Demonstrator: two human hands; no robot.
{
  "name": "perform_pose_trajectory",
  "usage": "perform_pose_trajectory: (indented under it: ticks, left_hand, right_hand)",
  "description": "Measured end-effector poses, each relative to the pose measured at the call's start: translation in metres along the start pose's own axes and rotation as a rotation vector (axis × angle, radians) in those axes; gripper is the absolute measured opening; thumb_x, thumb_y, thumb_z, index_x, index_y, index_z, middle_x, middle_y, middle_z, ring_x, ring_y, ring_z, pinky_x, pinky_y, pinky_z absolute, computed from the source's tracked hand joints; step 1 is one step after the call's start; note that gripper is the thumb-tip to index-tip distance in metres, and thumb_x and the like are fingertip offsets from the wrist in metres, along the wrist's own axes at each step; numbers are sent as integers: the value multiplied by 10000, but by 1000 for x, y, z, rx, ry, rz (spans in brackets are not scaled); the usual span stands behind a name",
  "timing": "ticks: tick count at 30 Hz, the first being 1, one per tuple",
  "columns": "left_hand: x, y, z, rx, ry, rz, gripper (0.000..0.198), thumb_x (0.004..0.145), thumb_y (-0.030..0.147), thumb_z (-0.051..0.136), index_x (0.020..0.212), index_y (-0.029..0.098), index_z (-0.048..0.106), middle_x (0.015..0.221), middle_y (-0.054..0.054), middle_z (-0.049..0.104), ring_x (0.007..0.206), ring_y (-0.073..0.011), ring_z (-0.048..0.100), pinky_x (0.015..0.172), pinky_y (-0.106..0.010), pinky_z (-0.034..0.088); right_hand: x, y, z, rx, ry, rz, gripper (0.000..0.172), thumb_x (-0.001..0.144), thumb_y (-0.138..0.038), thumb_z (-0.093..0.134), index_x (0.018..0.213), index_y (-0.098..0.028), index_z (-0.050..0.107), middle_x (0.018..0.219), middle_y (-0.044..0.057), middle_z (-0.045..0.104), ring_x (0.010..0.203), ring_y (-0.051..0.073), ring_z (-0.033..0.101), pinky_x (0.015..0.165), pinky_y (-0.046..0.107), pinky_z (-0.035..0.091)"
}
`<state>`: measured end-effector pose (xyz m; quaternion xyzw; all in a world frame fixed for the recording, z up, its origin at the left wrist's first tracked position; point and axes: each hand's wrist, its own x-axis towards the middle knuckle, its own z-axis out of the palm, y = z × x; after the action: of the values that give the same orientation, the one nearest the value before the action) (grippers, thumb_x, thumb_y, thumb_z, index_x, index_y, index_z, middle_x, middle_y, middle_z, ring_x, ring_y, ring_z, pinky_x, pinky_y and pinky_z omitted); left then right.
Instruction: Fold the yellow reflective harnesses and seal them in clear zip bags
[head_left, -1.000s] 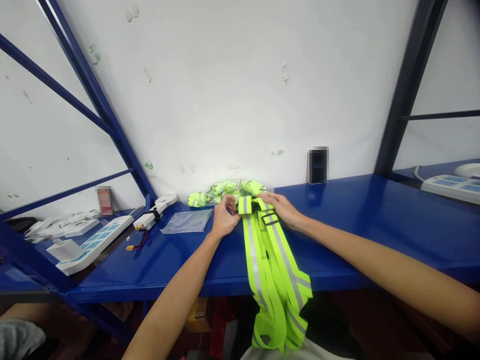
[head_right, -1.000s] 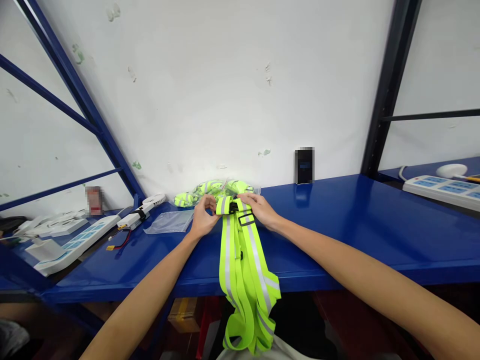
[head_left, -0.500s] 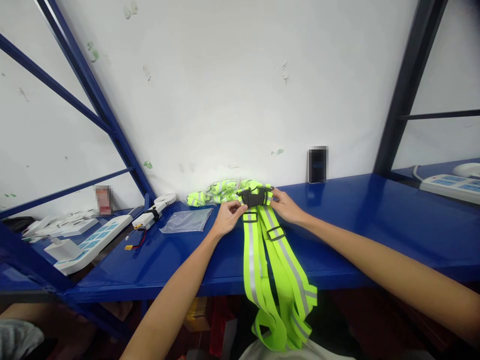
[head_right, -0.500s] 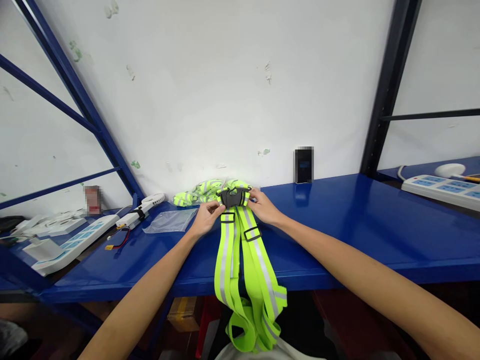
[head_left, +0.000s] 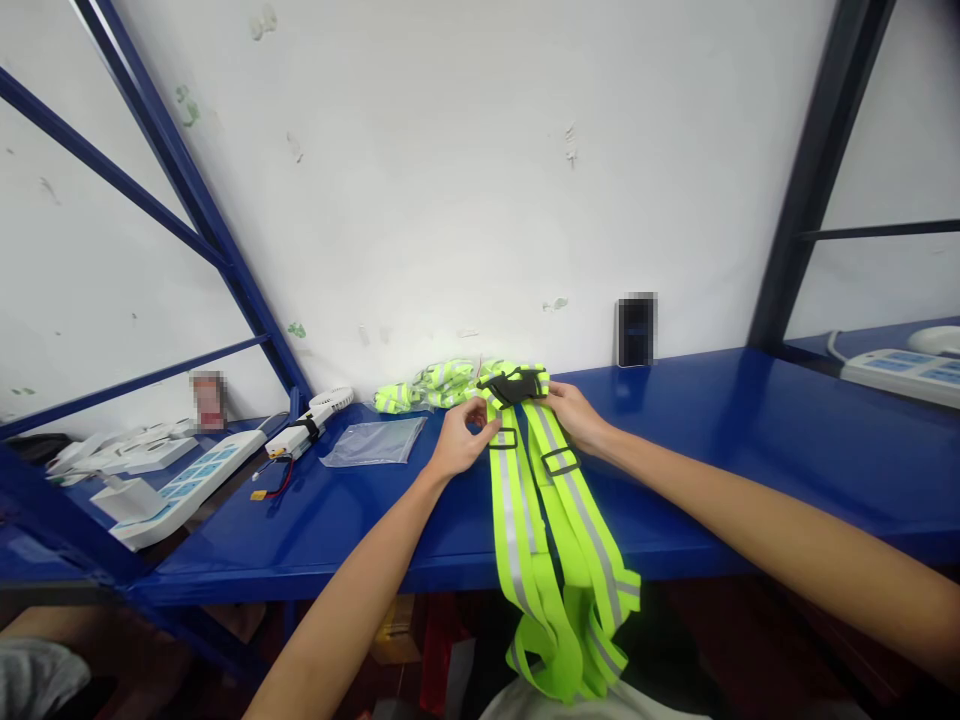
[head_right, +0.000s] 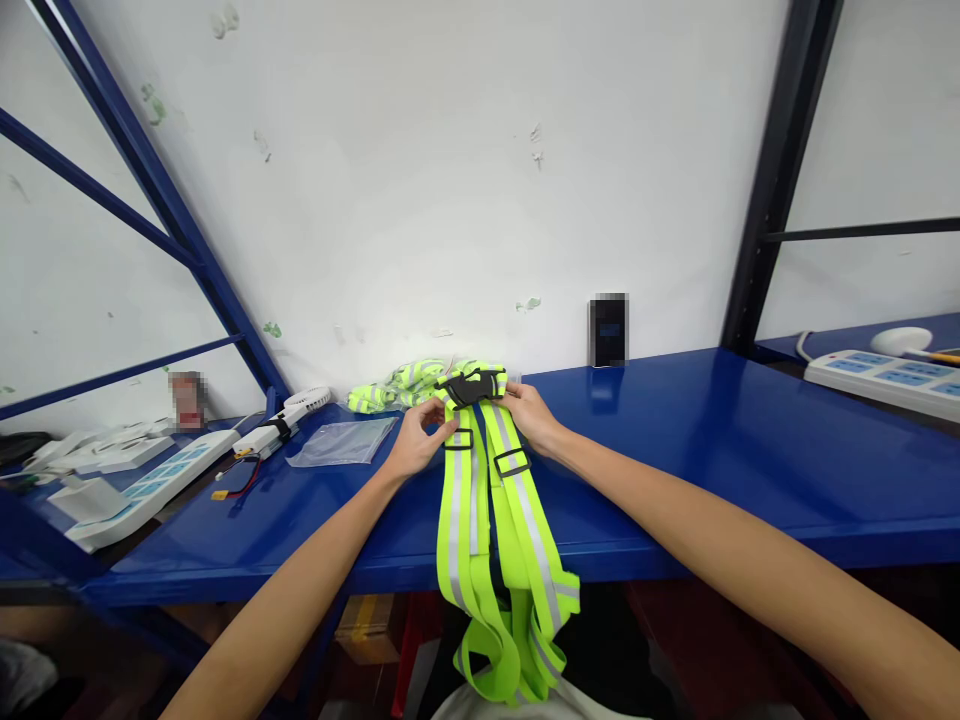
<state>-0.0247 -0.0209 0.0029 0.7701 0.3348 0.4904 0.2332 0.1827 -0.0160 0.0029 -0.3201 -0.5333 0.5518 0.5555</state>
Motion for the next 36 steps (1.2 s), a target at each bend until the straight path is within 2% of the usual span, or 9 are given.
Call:
perform_pose_trajectory:
  ticks: [5,7,12,19,24,27,31,34,36]
  left_hand:
    - [9,-10,4,-108,34,-100,299,760,422,685,810,128,702,803,-37,687,777,-187,596,728,-270,450]
    - [11,-11,3,-196,57,-116,308,716,409,727,841,128,713,831,-43,706,811,-199,613,753,-278,459]
    - [15,-10,1,-293,101,-171,307,652,392,767,791,127,704,758,-33,702,755,-189,617,704,-274,460]
    - [28,-18,12,-466,116,-260,302,641,345,761,841,138,670,794,-29,711,761,-186,646,710,-280,478]
    - [33,-17,26,-637,126,-357,343,563,268,786,852,149,644,806,-32,715,766,-203,666,718,-310,509]
    - [33,-13,31,-684,129,-390,329,551,261,786,831,145,657,789,-41,715,768,-210,671,732,-321,517]
    - [27,-11,37,-748,158,-420,304,613,326,776,826,139,668,789,-52,716,774,-203,675,755,-322,515]
    - [23,-11,40,-714,164,-424,324,586,282,801,849,145,670,804,-38,718,757,-192,674,746,-316,520]
    - [21,-10,41,-692,160,-413,360,557,249,819,870,152,672,826,-31,721,767,-192,674,746,-315,522]
  right_hand:
    - [-4,1,6,0,-120,-1,419,678,-277,783,1069,-203,651,941,52,751,839,246,711,778,369,567]
    - [-2,3,9,-32,-145,-11,413,663,-297,792,1037,-184,659,946,56,747,861,247,706,796,374,559]
    - [13,5,12,-78,-130,-11,359,606,-332,819,887,-151,687,847,50,744,818,242,698,787,376,547]
    - [24,-11,14,-63,-103,-49,469,552,-281,834,982,-159,693,933,66,750,871,250,695,808,376,545]
    - [24,-6,8,-234,7,-216,329,640,-226,715,961,-154,702,969,64,745,894,238,672,851,370,516]
    - [26,1,4,-313,45,-277,275,687,-240,658,942,-146,699,963,71,742,885,244,664,816,361,513]
    - [26,5,3,-480,98,-378,272,753,-305,624,966,-145,678,975,82,729,896,256,649,779,346,498]
    - [20,2,5,-657,152,-484,230,779,-248,563,979,-168,646,997,76,712,925,254,635,792,337,471]
    - [15,-2,6,-713,171,-520,271,766,-201,533,1024,-183,614,976,64,702,876,237,636,762,318,460]
